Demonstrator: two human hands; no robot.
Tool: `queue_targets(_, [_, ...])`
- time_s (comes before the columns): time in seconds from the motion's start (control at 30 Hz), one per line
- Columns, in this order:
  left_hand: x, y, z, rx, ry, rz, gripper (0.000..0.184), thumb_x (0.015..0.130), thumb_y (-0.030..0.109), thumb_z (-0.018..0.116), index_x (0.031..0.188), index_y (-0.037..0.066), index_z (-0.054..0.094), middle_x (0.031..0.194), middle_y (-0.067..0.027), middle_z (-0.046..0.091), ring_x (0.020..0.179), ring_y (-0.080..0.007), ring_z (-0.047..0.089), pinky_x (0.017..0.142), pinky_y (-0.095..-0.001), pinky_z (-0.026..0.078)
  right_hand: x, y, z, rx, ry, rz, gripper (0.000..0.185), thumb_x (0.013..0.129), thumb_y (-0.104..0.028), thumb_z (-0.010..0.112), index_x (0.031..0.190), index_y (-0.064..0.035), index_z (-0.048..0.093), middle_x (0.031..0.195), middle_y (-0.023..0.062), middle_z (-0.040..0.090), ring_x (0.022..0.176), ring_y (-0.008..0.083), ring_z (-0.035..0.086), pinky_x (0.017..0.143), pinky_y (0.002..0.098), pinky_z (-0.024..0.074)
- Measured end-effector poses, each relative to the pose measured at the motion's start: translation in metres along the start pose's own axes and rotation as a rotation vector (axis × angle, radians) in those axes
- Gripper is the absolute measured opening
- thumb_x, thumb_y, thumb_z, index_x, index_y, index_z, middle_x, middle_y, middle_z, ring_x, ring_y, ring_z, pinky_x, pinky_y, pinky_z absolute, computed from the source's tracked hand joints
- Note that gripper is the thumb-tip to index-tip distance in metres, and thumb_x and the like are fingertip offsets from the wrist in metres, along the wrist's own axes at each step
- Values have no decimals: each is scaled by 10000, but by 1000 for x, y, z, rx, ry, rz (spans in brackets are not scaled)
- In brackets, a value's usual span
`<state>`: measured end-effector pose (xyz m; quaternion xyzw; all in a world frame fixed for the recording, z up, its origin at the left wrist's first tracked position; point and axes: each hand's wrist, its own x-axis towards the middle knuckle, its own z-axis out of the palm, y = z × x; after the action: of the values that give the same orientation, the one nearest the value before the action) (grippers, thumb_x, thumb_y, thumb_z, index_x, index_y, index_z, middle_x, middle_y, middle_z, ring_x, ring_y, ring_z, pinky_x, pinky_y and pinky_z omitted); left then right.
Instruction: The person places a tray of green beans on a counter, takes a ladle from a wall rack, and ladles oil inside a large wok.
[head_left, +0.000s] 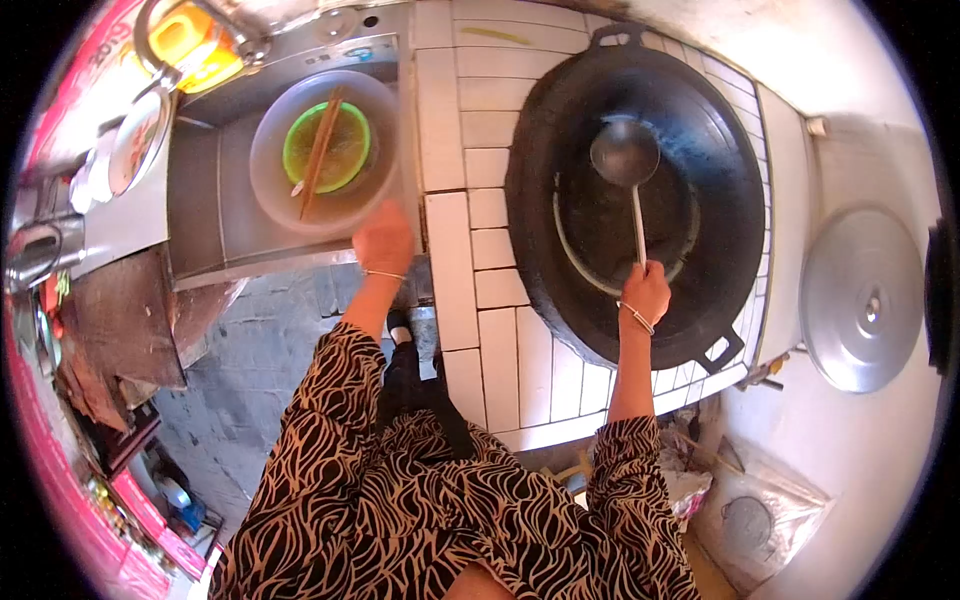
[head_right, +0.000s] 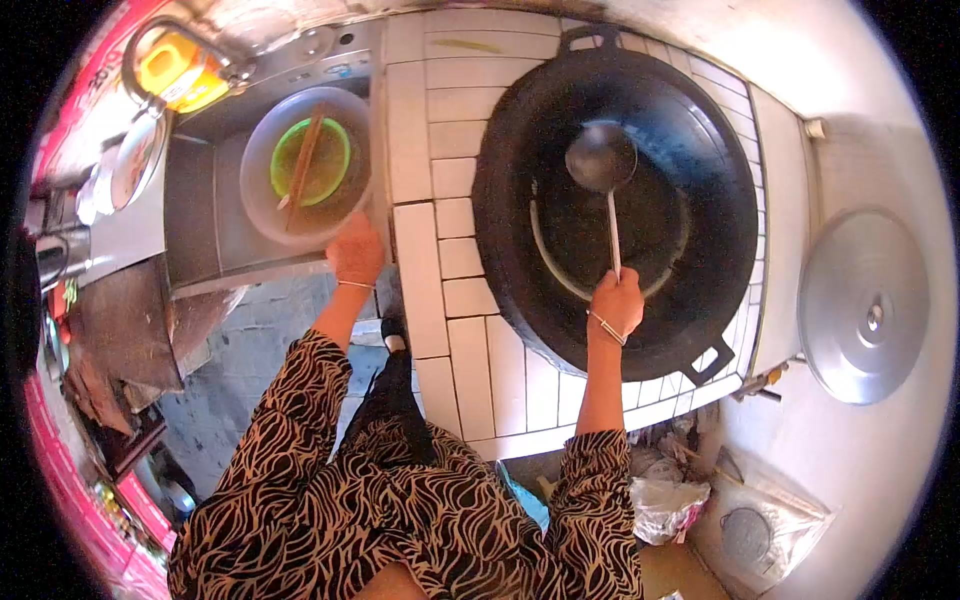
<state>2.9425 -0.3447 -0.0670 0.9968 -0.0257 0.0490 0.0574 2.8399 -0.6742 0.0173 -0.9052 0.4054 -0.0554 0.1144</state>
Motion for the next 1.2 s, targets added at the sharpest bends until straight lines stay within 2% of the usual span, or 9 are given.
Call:
queue_targets(0.17, [3,-2,-4,-8,-2,-6,82,746,151,474,693,89,465,571,-104,544,525,-287,561,453,-406,443,8,56,20,-293,-94,158,183,767,-217,507,819,-51,561,755,204,603,723,362,595,623,432,477])
queue_targets(0.37, [6,-7,3,-21,-2,-44,76,755,147,459,712,86,474,598,-121,558,571,-302,572,482,-414,443,3,58,38,-298,-177,154,170,762,-211,508,801,-54,560,756,214,600,717,370,593,622,432,480])
queue_targets(0.4, [8,-6,0,-13,-26,-60,77,755,149,460,715,84,474,608,-126,561,580,-302,573,487,-414,444,4,49,37,-188,-177,189,184,718,-217,532,785,-53,582,777,214,592,774,373,576,664,430,462])
queue_targets(0.5, [13,-5,-6,-20,-57,-76,82,754,155,465,727,77,471,630,-139,567,596,-303,576,499,-417,447,10,45,48,-95,-219,136,195,724,-216,541,809,-49,593,793,199,604,764,366,584,668,431,465])
queue_targets(0.63, [16,-4,-3,-41,-49,-47,95,750,161,477,741,67,462,633,-150,564,600,-310,574,508,-420,448,18,60,70,305,-356,311,179,679,-162,592,777,-16,628,700,156,613,665,271,601,647,351,458])
queue_targets(0.67, [16,-4,-2,-28,-63,-47,98,750,161,480,745,65,460,633,-152,562,602,-312,574,512,-419,449,18,65,79,439,-358,408,178,670,-145,606,755,9,632,646,114,605,618,191,576,613,301,446])
queue_targets(0.9, [13,-4,-2,-126,-11,-32,87,749,149,474,745,63,458,629,-138,554,607,-317,562,528,-418,447,4,8,35,734,-344,240,149,698,-104,582,768,26,604,606,63,574,566,115,525,545,246,407])
queue_targets(1.07, [10,-13,24,-232,3,106,59,746,108,468,776,57,472,694,-133,536,681,-325,538,555,-408,432,-4,-46,-2,729,-339,103,159,717,-123,573,788,16,603,610,49,574,572,98,523,548,230,408])
queue_targets(1.2, [-8,-2,-35,-417,361,121,79,747,72,490,815,33,498,687,-126,513,662,-300,521,565,-371,423,-13,-75,-6,720,-345,-82,172,726,-144,566,809,2,600,625,73,586,555,132,544,545,246,422])
